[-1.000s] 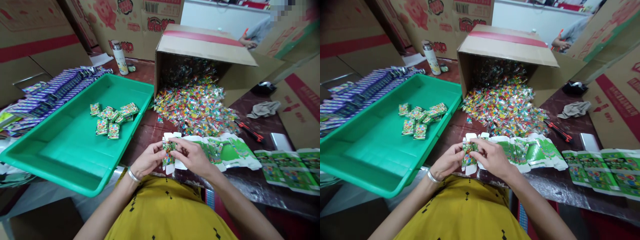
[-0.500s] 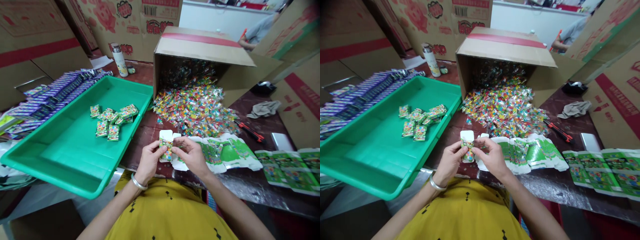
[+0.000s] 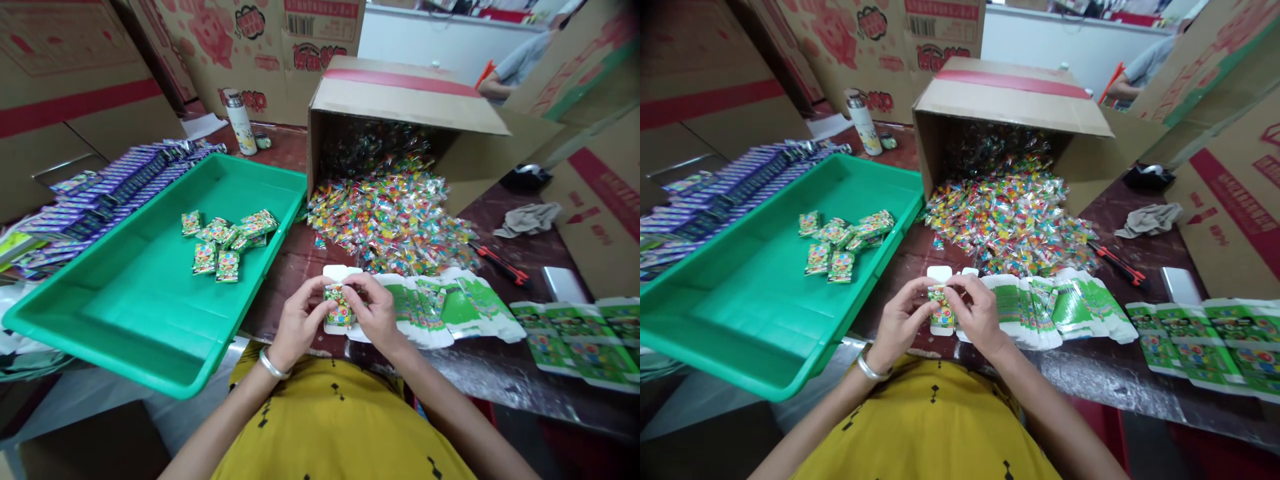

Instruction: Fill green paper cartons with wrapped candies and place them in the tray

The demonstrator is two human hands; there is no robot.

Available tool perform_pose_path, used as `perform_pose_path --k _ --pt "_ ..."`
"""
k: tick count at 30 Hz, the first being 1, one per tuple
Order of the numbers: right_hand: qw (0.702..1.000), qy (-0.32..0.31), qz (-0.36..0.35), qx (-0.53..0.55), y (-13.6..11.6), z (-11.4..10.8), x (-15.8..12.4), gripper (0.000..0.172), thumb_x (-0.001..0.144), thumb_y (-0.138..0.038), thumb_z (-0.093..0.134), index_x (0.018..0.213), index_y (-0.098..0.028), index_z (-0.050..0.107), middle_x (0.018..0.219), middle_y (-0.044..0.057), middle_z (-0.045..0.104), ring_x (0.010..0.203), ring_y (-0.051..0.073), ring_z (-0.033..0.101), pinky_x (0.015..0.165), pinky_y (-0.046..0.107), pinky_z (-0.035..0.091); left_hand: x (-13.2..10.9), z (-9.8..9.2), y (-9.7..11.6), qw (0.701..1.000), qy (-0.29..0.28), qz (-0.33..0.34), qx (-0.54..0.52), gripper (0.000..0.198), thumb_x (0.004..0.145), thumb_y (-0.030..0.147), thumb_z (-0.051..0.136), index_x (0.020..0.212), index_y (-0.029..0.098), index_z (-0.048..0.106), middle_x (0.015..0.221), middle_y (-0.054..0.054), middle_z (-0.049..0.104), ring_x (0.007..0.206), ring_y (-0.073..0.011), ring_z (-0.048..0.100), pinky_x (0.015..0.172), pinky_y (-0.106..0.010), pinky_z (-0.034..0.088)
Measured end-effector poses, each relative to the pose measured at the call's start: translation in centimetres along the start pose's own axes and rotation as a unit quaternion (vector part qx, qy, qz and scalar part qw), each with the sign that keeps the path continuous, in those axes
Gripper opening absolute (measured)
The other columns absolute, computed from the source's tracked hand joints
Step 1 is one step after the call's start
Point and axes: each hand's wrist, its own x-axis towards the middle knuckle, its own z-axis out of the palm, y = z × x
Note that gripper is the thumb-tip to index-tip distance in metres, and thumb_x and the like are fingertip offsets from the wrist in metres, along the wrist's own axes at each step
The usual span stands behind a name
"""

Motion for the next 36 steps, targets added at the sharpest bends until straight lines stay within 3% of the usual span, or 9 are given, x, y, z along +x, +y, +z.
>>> perform_pose_path --k 2,5,8,12,20,25,27,31,36 --pt "1.0 -0.008 -0.022 -0.016 0.0 -0.2 0.3 0.008 0.091 -0.028 0.059 0.086 -0.024 0.063 0.095 0.005 0.064 0.091 0.021 0.061 0.082 0.035 0.051 0.1 0.0 0.1 1.0 -0.019 -0.004 -0.002 0.024 0.087 0.025 0.064 0.11 0.02 0.06 0.104 -0.003 0.065 0.083 -0.0142 0.064 0.072 -0.023 0.053" --pt "0.999 -0.006 -0.004 0.053 -0.2 -0.2 0.7 0.006 0.09 -0.028 0.06 0.088 -0.023 0.059 0.107 0.007 0.063 0.101 0.022 0.062 0.086 0.036 0.052 0.2 0.4 0.0 1.0 0.02 0.008 -0.022 0.023 0.086 0.023 0.066 0.107 0.02 0.058 0.104 -0.003 0.063 0.092 -0.0151 0.062 0.076 -0.022 0.051" --pt "0.988 -0.008 0.039 0.151 -0.4 -0.2 1.3 0.016 0.086 -0.03 0.067 0.095 -0.024 0.055 0.097 0.004 0.064 0.093 0.019 0.064 0.084 0.034 0.053 0.3 0.7 -0.1 0.994 0.056 -0.01 -0.093 0.034 0.081 0.019 0.072 0.107 0.022 0.05 0.098 -0.001 0.06 0.085 -0.0127 0.063 0.071 -0.02 0.051" --pt "0.979 -0.083 0.059 0.174 -0.7 -0.7 2.2 0.02 0.081 -0.035 0.073 0.079 -0.021 0.058 0.083 0.001 0.062 0.081 0.017 0.061 0.078 0.031 0.05 0.1 0.6 0.0 0.993 0.046 -0.028 -0.108 0.036 0.08 0.018 0.072 0.106 0.022 0.048 0.098 0.0 0.061 0.072 -0.0087 0.063 0.066 -0.019 0.051" --pt "0.962 -0.158 0.161 0.152 -0.8 -2.3 4.0 0.02 0.079 -0.035 0.074 0.075 -0.018 0.066 0.074 0.001 0.066 0.071 0.015 0.06 0.067 0.028 0.047 -0.2 0.4 0.0 0.999 0.022 0.004 -0.036 0.042 0.083 0.019 0.07 0.12 0.025 0.051 0.105 -0.002 0.063 0.09 -0.015 0.067 0.08 -0.027 0.057" --pt "0.981 -0.16 0.068 0.085 -1.3 -2.7 3.5 0.02 0.089 -0.034 0.064 0.075 -0.019 0.065 0.083 0.003 0.066 0.081 0.018 0.063 0.075 0.032 0.05 -0.2 0.0 0.3 0.999 -0.002 -0.022 -0.043 0.045 0.085 0.022 0.068 0.128 0.026 0.056 0.111 -0.004 0.064 0.082 -0.0136 0.068 0.072 -0.023 0.056" --pt "0.984 -0.178 0.008 0.027 -1.7 -2.8 2.8 0.016 0.088 -0.037 0.065 0.092 -0.021 0.067 0.102 0.006 0.067 0.099 0.022 0.063 0.086 0.036 0.051 0.0 -0.1 0.3 0.998 0.01 -0.025 -0.049 0.035 0.084 0.023 0.068 0.119 0.023 0.062 0.11 -0.004 0.065 0.085 -0.0145 0.068 0.074 -0.023 0.055" --pt "0.962 -0.22 -0.092 -0.131 -2.2 -2.4 1.3 0.082 0.069 -0.038 0.083 0.139 -0.022 0.044 0.141 0.013 0.05 0.132 0.03 0.045 0.111 0.047 0.038 0.7 -0.4 0.0 0.997 0.047 -0.018 -0.066 0.029 0.084 0.024 0.069 0.112 0.021 0.06 0.103 -0.004 0.066 0.093 -0.0155 0.063 0.08 -0.024 0.052" --pt "0.926 -0.295 -0.132 -0.196 -2.1 -2.8 1.7 0.086 0.071 -0.037 0.08 0.143 -0.021 0.036 0.143 0.014 0.048 0.134 0.029 0.043 0.111 0.044 0.039 1.2 -1.2 -0.1 0.999 0.003 -0.049 -0.023 0.026 0.079 0.024 0.074 0.096 0.019 0.056 0.093 0.0 0.06 0.086 -0.0126 0.06 0.076 -0.021 0.052"
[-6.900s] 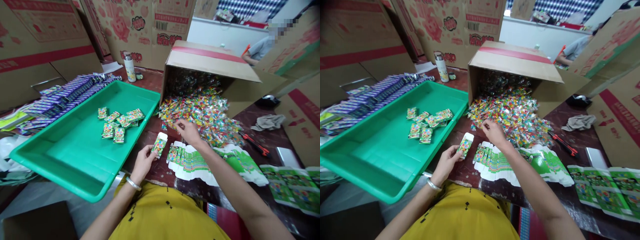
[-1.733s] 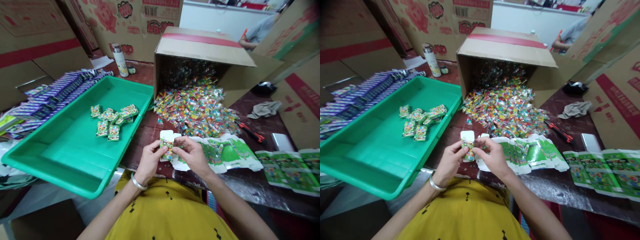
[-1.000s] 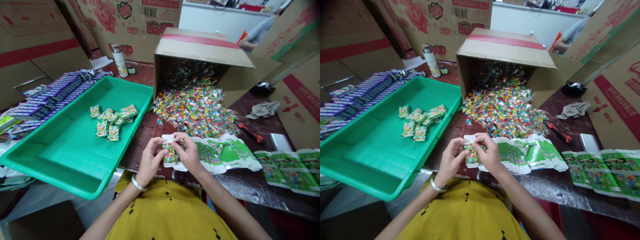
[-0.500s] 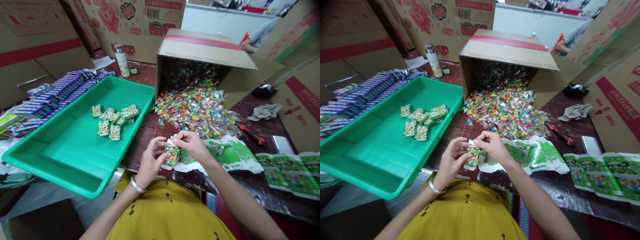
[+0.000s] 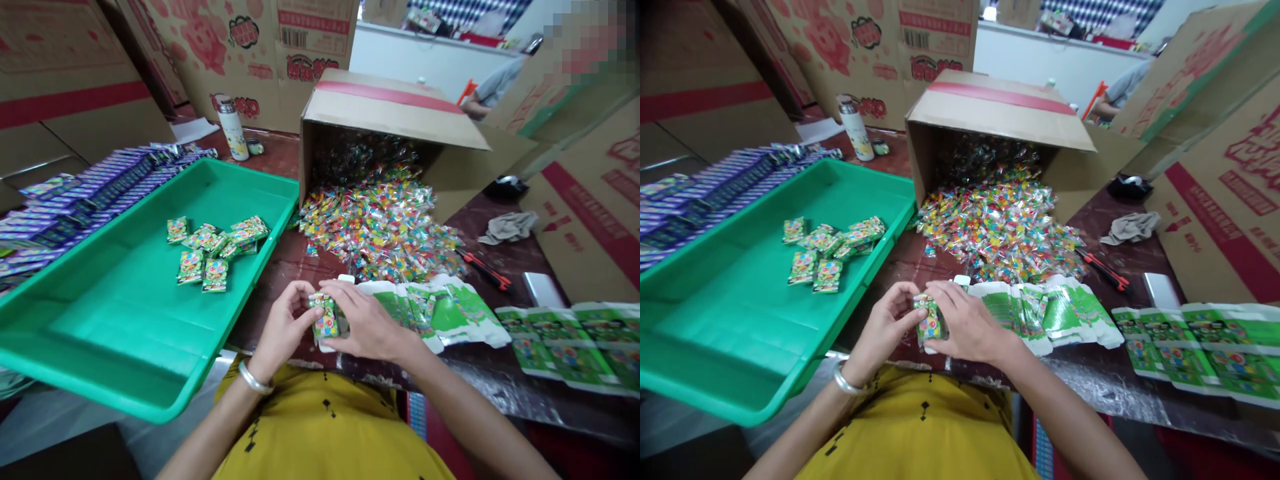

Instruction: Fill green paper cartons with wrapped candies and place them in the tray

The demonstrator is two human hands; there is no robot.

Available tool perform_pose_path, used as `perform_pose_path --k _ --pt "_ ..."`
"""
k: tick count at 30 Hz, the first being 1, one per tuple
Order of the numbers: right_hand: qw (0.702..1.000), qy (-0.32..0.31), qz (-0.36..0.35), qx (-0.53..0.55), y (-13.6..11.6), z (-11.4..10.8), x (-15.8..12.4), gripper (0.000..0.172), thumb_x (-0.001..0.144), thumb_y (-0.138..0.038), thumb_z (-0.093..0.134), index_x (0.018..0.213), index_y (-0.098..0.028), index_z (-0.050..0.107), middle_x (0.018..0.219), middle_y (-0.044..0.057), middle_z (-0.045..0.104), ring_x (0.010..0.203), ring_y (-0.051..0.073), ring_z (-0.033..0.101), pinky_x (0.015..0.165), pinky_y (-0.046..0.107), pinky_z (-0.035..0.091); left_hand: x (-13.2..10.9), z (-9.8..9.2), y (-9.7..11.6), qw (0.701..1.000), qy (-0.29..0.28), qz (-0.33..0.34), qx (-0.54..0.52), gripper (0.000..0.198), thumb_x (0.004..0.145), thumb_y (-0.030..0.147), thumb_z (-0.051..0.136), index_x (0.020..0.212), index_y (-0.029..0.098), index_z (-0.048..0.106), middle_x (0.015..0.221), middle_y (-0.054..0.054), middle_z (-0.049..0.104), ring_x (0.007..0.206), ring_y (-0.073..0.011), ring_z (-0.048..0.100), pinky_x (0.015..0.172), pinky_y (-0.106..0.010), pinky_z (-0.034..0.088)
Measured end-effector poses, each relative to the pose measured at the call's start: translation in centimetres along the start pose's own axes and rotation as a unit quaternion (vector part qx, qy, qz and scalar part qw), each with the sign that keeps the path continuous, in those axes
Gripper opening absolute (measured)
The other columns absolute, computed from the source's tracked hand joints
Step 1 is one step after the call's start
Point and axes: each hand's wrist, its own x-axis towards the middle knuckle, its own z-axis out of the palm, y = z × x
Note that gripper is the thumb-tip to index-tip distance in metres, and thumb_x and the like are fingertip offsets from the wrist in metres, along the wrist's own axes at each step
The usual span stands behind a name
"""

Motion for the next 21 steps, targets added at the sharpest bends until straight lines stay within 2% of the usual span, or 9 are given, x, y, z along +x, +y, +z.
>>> perform_pose_path --k 2,4,6,7,9,12,14,17,21 --pt "0.998 -0.056 0.008 0.009 1.5 -1.3 0.4 0.096 0.066 -0.048 0.083 0.145 -0.024 0.034 0.143 0.012 0.05 0.13 0.029 0.049 0.105 0.043 0.046 -0.1 -0.4 0.0 0.998 -0.029 -0.047 0.007 0.031 0.075 0.027 0.077 0.09 0.018 0.05 0.083 0.002 0.057 0.069 -0.0096 0.057 0.059 -0.019 0.05" --pt "0.996 -0.041 0.08 -0.027 3.9 -2.8 1.0 0.096 0.065 -0.053 0.082 0.145 -0.025 0.036 0.138 0.012 0.055 0.121 0.031 0.056 0.096 0.044 0.051 -0.3 -0.5 0.0 0.994 -0.028 -0.101 -0.033 0.037 0.075 0.031 0.076 0.096 0.02 0.047 0.082 0.003 0.056 0.057 -0.0079 0.054 0.048 -0.019 0.048" --pt "0.961 0.072 0.216 -0.157 6.7 -3.9 1.7 0.063 0.077 -0.046 0.075 0.13 -0.021 0.052 0.122 0.015 0.063 0.11 0.033 0.061 0.087 0.047 0.052 -0.5 -0.4 0.1 0.986 -0.01 -0.137 -0.092 0.045 0.077 0.032 0.074 0.111 0.022 0.046 0.092 0.001 0.059 0.059 -0.0097 0.059 0.051 -0.024 0.054" --pt "0.937 0.106 0.25 -0.221 8.1 -4.3 2.1 0.052 0.081 -0.042 0.072 0.124 -0.018 0.056 0.12 0.017 0.063 0.113 0.036 0.058 0.088 0.049 0.051 -0.5 -0.3 0.2 0.982 -0.005 -0.146 -0.116 0.05 0.078 0.031 0.073 0.118 0.023 0.045 0.099 -0.001 0.06 0.064 -0.0117 0.063 0.058 -0.028 0.058" --pt "0.916 0.121 0.259 -0.282 10.5 -4.5 2.5 0.038 0.082 -0.035 0.071 0.114 -0.015 0.062 0.116 0.019 0.064 0.113 0.038 0.056 0.086 0.048 0.049 -0.4 -0.1 0.4 0.978 -0.008 -0.151 -0.145 0.054 0.08 0.029 0.071 0.127 0.024 0.045 0.111 -0.005 0.059 0.074 -0.0149 0.068 0.071 -0.035 0.061" --pt "0.929 0.143 0.225 -0.257 12.7 -4.2 2.7 0.019 0.086 -0.026 0.066 0.102 -0.017 0.068 0.108 0.015 0.068 0.107 0.033 0.059 0.088 0.044 0.048 -0.1 0.0 0.3 0.976 -0.037 -0.152 -0.15 0.043 0.082 0.028 0.067 0.123 0.021 0.054 0.112 -0.006 0.061 0.083 -0.0169 0.067 0.077 -0.035 0.059" --pt "0.937 0.161 0.216 -0.224 13.4 -4.3 2.5 0.012 0.089 -0.023 0.06 0.094 -0.02 0.071 0.099 0.011 0.072 0.097 0.028 0.064 0.086 0.04 0.049 0.2 0.0 0.0 0.978 -0.048 -0.152 -0.133 0.033 0.085 0.031 0.065 0.113 0.017 0.06 0.106 -0.007 0.063 0.085 -0.0168 0.064 0.073 -0.03 0.058" --pt "0.939 0.185 0.211 -0.198 12.8 -5.1 2.3 0.019 0.093 -0.024 0.054 0.092 -0.021 0.073 0.098 0.007 0.073 0.091 0.022 0.067 0.084 0.035 0.051 0.6 0.1 -0.8 0.985 -0.036 -0.139 -0.09 0.028 0.085 0.036 0.065 0.103 0.014 0.063 0.101 -0.007 0.065 0.084 -0.0164 0.061 0.071 -0.027 0.055" --pt "0.949 0.259 0.179 -0.007 8.8 -6.1 2.5 0.022 0.092 -0.035 0.058 0.098 -0.019 0.072 0.092 0.006 0.074 0.081 0.019 0.069 0.073 0.032 0.054 1.0 0.3 -1.5 0.997 -0.027 -0.076 -0.012 0.03 0.084 0.032 0.067 0.108 0.015 0.064 0.103 -0.008 0.07 0.092 -0.0192 0.065 0.08 -0.029 0.053"
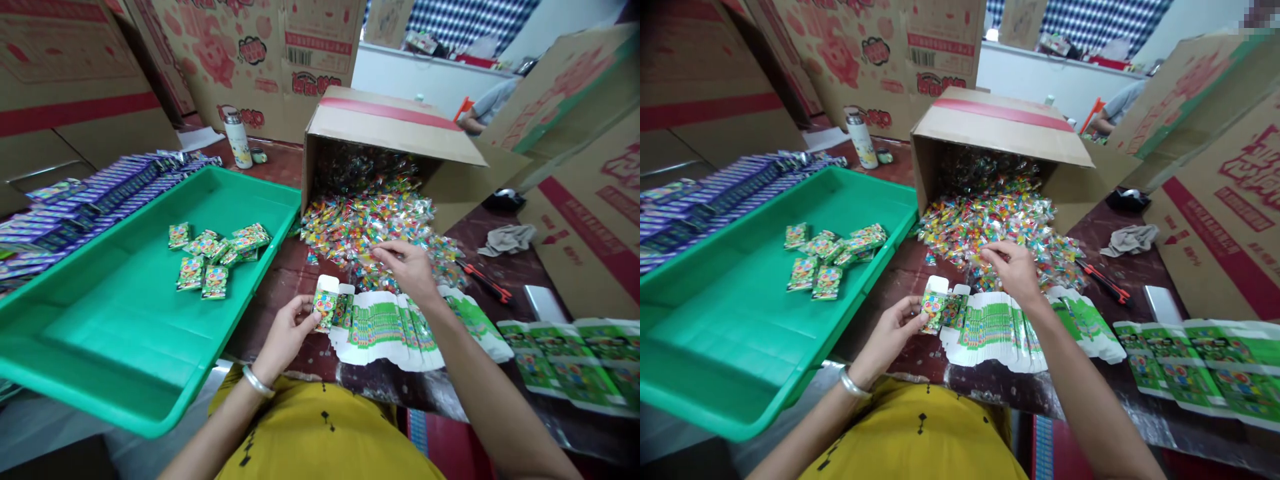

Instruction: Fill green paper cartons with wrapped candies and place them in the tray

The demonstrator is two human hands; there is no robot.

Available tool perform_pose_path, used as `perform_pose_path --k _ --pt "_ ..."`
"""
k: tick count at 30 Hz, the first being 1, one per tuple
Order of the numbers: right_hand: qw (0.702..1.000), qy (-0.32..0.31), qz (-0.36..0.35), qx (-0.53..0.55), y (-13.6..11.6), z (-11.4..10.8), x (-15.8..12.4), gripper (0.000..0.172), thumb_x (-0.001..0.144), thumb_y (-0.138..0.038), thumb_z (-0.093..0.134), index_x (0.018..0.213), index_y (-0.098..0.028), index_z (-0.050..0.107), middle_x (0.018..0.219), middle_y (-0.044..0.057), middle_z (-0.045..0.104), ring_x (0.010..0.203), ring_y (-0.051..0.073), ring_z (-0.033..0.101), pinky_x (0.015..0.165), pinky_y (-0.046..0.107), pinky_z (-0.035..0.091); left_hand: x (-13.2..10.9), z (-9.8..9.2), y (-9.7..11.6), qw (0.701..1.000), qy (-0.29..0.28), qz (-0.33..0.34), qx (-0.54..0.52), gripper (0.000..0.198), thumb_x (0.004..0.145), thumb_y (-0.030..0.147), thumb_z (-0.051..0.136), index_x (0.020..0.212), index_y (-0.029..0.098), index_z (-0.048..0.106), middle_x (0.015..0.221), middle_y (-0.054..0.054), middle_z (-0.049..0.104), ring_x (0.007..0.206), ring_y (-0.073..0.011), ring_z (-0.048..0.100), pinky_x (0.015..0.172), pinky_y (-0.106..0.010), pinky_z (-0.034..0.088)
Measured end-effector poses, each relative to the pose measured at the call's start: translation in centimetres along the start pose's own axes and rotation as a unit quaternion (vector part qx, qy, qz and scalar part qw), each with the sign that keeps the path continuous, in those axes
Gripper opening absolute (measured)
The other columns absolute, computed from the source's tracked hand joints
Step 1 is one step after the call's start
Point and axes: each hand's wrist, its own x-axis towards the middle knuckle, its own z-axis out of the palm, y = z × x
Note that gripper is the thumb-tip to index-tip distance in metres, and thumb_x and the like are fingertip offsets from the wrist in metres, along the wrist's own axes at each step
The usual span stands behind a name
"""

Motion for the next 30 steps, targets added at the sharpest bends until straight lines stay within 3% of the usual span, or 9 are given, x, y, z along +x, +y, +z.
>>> perform_pose_path --k 3,8,11,14,16,19,22,27,30 --pt "0.99 -0.07 0.006 0.123 -3.8 0.2 -1.0 0.017 0.086 -0.034 0.066 0.094 -0.02 0.072 0.085 0.003 0.074 0.073 0.017 0.068 0.066 0.029 0.054 -0.1 0.3 0.2 0.998 -0.012 0.04 0.04 0.03 0.086 0.03 0.064 0.112 0.016 0.063 0.107 -0.008 0.071 0.094 -0.0204 0.066 0.082 -0.03 0.052" --pt "0.985 -0.141 -0.026 0.092 -6.5 2.2 -1.8 0.006 0.083 -0.027 0.071 0.087 -0.023 0.069 0.076 -0.001 0.07 0.066 0.015 0.064 0.062 0.028 0.05 -0.8 0.8 1.0 0.998 -0.033 0.052 0.019 0.027 0.086 0.029 0.065 0.109 0.017 0.062 0.104 -0.008 0.071 0.092 -0.0202 0.066 0.084 -0.033 0.052" --pt "0.988 -0.122 -0.087 0.026 -6.9 3.2 -2.1 0.009 0.083 -0.029 0.072 0.078 -0.023 0.068 0.082 0.002 0.068 0.079 0.018 0.063 0.074 0.034 0.051 -1.0 1.0 1.2 0.998 -0.028 0.05 -0.007 0.025 0.084 0.029 0.067 0.106 0.016 0.062 0.1 -0.007 0.071 0.09 -0.0194 0.066 0.083 -0.032 0.052" --pt "0.983 -0.1 -0.151 0.022 -7.1 3.3 -2.7 0.014 0.09 -0.031 0.064 0.082 -0.023 0.072 0.112 0.007 0.065 0.108 0.024 0.058 0.096 0.043 0.046 -1.1 1.2 1.3 0.998 0.001 0.06 -0.036 0.027 0.084 0.027 0.068 0.107 0.017 0.059 0.101 -0.007 0.07 0.091 -0.0186 0.066 0.083 -0.03 0.052" --pt "0.982 -0.107 -0.13 0.081 -7.1 3.2 -3.5 0.017 0.093 -0.031 0.059 0.103 -0.025 0.071 0.125 0.007 0.061 0.115 0.024 0.057 0.098 0.042 0.047 -1.2 1.3 1.5 0.995 0.03 0.076 -0.056 0.039 0.083 0.025 0.069 0.118 0.019 0.053 0.105 -0.007 0.068 0.093 -0.0183 0.065 0.083 -0.03 0.052" --pt "0.974 -0.138 -0.044 0.173 -6.6 3.6 -5.2 0.031 0.091 -0.033 0.062 0.121 -0.026 0.063 0.117 0.006 0.066 0.098 0.021 0.066 0.082 0.034 0.056 -1.4 1.3 1.7 0.992 0.047 0.091 -0.067 0.059 0.082 0.023 0.07 0.134 0.025 0.044 0.108 -0.005 0.065 0.093 -0.0175 0.064 0.082 -0.029 0.053" --pt "0.964 -0.142 0.023 0.222 -6.0 4.6 -6.8 0.028 0.089 -0.033 0.064 0.116 -0.024 0.064 0.099 0.004 0.071 0.083 0.019 0.068 0.074 0.032 0.056 -1.6 1.4 1.6 0.994 0.018 0.084 -0.067 0.05 0.083 0.024 0.069 0.129 0.024 0.05 0.105 -0.004 0.063 0.089 -0.0165 0.063 0.079 -0.027 0.052" --pt "0.963 -0.084 0.033 0.253 -6.1 5.6 -7.7 0.011 0.089 -0.031 0.063 0.087 -0.021 0.067 0.104 0.007 0.067 0.095 0.021 0.066 0.083 0.034 0.054 -1.7 1.6 1.4 0.996 -0.008 0.07 -0.061 0.032 0.082 0.026 0.07 0.112 0.021 0.057 0.098 -0.003 0.062 0.083 -0.0146 0.062 0.074 -0.025 0.051" --pt "0.951 -0.042 0.057 0.301 -6.5 5.6 -7.4 0.016 0.084 -0.031 0.069 0.096 -0.023 0.061 0.101 0.005 0.066 0.094 0.02 0.066 0.082 0.032 0.054 -1.9 1.8 1.6 0.993 0.008 0.084 -0.081 0.039 0.082 0.024 0.07 0.115 0.023 0.051 0.102 -0.003 0.062 0.085 -0.0146 0.063 0.076 -0.026 0.051"
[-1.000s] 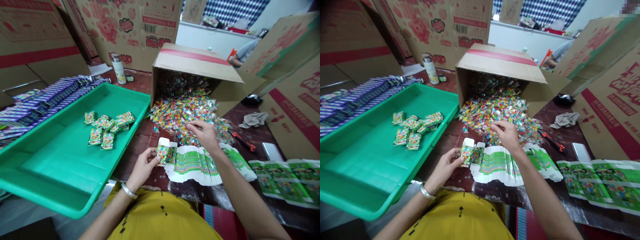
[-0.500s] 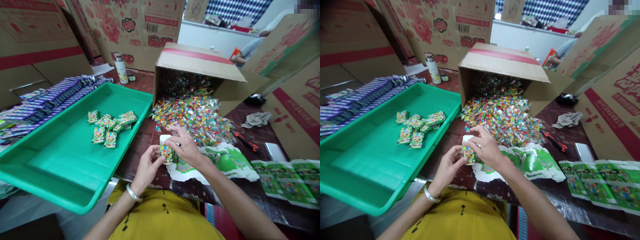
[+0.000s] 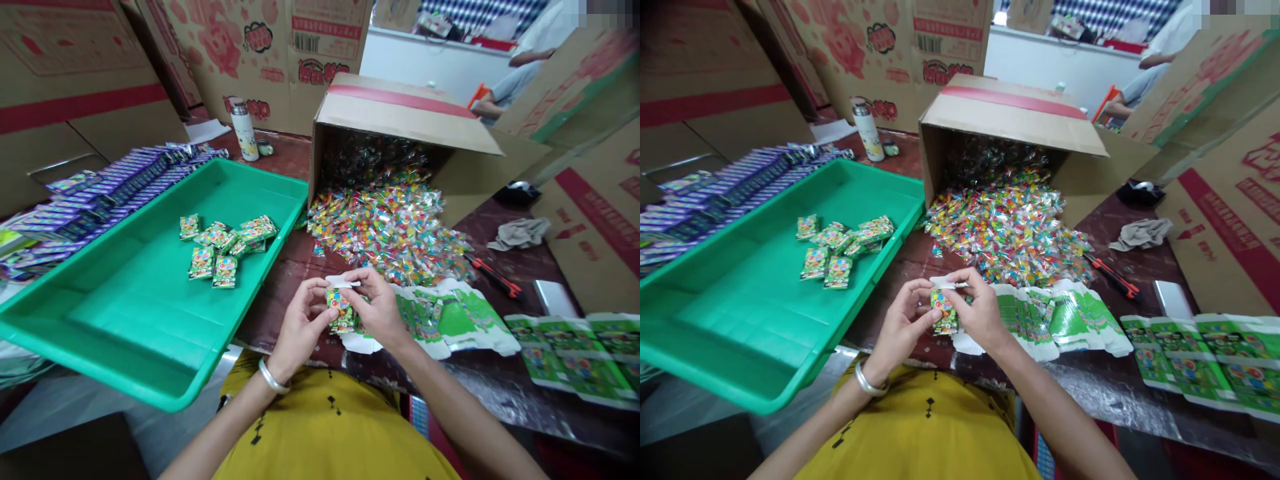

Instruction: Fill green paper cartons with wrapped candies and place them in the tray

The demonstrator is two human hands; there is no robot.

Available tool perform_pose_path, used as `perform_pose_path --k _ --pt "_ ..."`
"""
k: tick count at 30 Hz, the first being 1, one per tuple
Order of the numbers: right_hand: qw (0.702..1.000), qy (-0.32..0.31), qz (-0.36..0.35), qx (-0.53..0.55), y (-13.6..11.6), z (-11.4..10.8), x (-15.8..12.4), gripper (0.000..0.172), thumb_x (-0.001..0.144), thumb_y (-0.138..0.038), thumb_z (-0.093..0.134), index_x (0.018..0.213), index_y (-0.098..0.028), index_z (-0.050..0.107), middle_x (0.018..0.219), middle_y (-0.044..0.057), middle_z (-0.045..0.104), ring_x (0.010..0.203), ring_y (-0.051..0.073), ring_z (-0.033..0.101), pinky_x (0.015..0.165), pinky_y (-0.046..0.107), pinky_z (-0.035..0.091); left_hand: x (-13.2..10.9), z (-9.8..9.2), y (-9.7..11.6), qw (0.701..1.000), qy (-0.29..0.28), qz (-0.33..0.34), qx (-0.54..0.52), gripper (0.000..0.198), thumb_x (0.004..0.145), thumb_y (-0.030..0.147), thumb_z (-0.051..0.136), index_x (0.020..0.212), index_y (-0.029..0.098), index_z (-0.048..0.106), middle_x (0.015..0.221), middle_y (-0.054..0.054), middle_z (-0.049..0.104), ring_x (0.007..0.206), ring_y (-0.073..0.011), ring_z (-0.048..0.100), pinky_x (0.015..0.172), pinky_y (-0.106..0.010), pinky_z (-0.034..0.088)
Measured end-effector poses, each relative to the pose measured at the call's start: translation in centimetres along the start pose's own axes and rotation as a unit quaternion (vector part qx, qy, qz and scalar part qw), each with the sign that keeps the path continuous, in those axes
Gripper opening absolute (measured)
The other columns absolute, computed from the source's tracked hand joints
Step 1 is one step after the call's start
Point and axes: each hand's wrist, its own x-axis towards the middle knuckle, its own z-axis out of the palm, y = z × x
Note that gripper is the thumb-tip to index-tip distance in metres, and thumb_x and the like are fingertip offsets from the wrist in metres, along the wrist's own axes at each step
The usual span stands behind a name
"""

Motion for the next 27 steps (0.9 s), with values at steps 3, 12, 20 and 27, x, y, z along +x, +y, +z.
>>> perform_pose_path --k 3,12,20,27 --pt "0.999 -0.004 0.013 0.032 -0.4 -0.1 0.5 0.025 0.081 -0.038 0.072 0.095 -0.023 0.057 0.091 0.003 0.065 0.085 0.019 0.065 0.077 0.031 0.054 -0.1 0.2 0.1 1.0 0.01 0.006 -0.014 0.044 0.081 0.023 0.071 0.116 0.024 0.045 0.099 -0.002 0.062 0.082 -0.0135 0.063 0.076 -0.026 0.052" --pt "0.99 -0.102 0.097 0.019 -1.1 -1.2 1.1 0.02 0.078 -0.033 0.075 0.091 -0.019 0.067 0.091 0.004 0.07 0.083 0.018 0.066 0.073 0.03 0.053 -0.4 0.0 0.0 0.998 0.027 0.022 0.061 0.04 0.082 0.022 0.069 0.116 0.023 0.047 0.102 -0.003 0.06 0.088 -0.0158 0.064 0.08 -0.029 0.054" --pt "0.982 -0.143 0.125 0.016 -1.1 -2.4 3.0 0.021 0.076 -0.037 0.075 0.073 -0.017 0.067 0.075 0.003 0.07 0.067 0.016 0.063 0.063 0.029 0.051 -0.6 0.0 0.2 0.996 0.016 0.03 0.084 0.042 0.085 0.02 0.065 0.124 0.024 0.049 0.104 -0.005 0.061 0.093 -0.0178 0.065 0.085 -0.032 0.055" --pt "0.98 -0.167 -0.015 -0.109 -2.3 -2.5 1.6 0.02 0.09 -0.032 0.061 0.077 -0.02 0.069 0.088 0.004 0.07 0.085 0.019 0.065 0.078 0.033 0.052 -0.9 -0.2 0.1 0.997 -0.006 -0.001 0.082 0.04 0.086 0.023 0.065 0.125 0.025 0.06 0.118 -0.006 0.062 0.089 -0.0165 0.065 0.082 -0.028 0.054"
